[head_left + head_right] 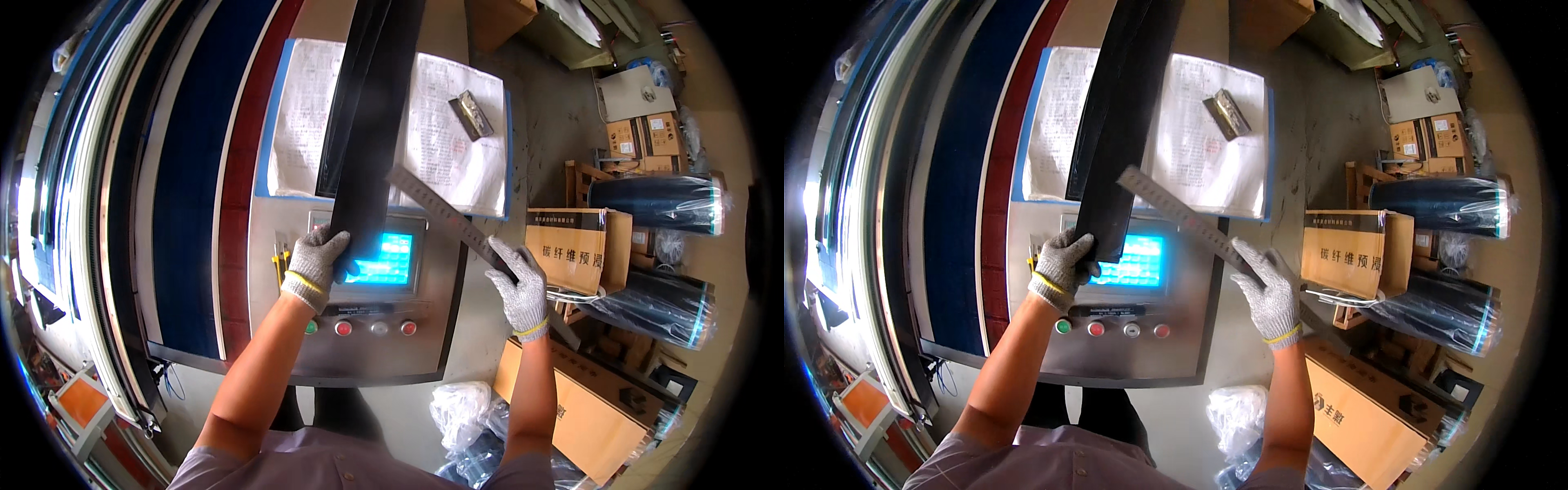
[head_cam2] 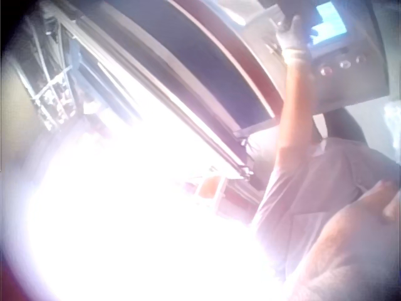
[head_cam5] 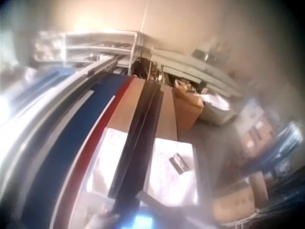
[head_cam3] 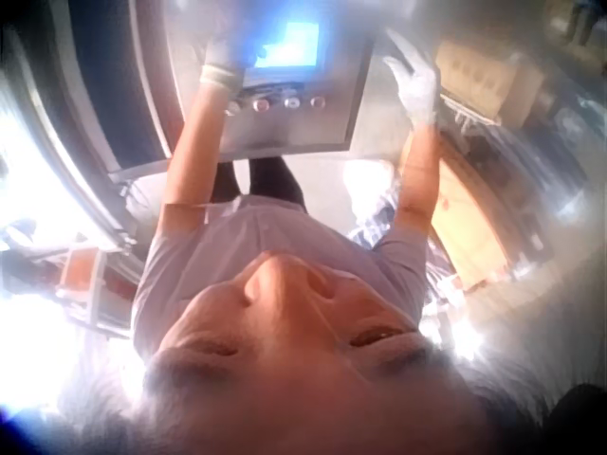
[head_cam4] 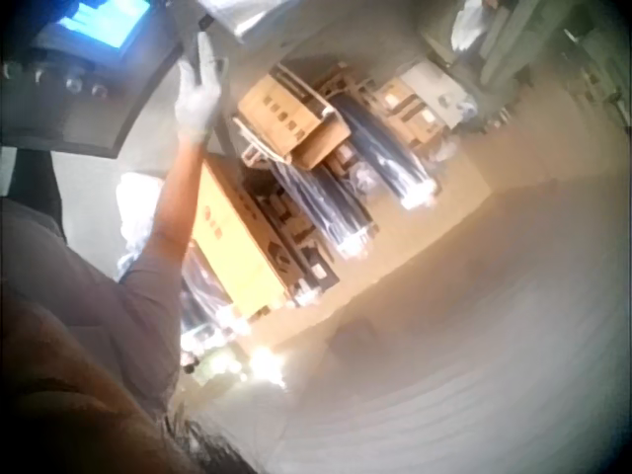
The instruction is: The person operates a large industrial cutting machine to trim long, flexible strips of material. They measure the strips with a ruler, feed them into the machine, and then place the cut pieces into a cardboard box.
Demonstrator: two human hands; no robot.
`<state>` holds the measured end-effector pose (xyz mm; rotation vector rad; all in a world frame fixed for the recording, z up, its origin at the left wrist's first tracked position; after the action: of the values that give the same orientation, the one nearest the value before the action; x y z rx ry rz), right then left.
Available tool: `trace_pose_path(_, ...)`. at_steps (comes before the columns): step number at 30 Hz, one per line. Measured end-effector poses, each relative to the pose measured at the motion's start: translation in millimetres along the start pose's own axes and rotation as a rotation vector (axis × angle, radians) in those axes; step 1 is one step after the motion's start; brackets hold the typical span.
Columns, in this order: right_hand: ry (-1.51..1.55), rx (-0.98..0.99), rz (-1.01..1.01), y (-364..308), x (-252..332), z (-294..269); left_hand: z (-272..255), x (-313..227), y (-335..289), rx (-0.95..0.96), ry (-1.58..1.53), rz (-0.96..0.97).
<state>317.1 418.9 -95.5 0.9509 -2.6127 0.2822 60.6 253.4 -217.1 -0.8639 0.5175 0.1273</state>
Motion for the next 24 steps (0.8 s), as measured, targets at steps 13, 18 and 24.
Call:
trace_pose_path(13, 0.129, -0.181, 0.191, -60, -19, 0, 14, -20, 11, 0.005, -0.034, 0.248)
trace_pose_path(18, 0.275, 0.080, 0.312, -38, 29, 45, 28, 0, -28, 0.011, 0.076, 0.126)
trace_pose_path(24, 0.451, 0.260, 0.350, -2, 62, 86, 34, 45, -55, 0.022, 0.214, 0.118)
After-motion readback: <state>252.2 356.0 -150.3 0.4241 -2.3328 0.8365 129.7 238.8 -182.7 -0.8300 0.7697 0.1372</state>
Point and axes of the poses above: each hand's wrist, its own y-axis towards the middle knuckle, its own z-axis out of the palm, x = y × z, the point moved 1 cm from there along y, towards the middle knuckle, and after that the axes turned 15 degrees about -y, right-handed, at the moved point
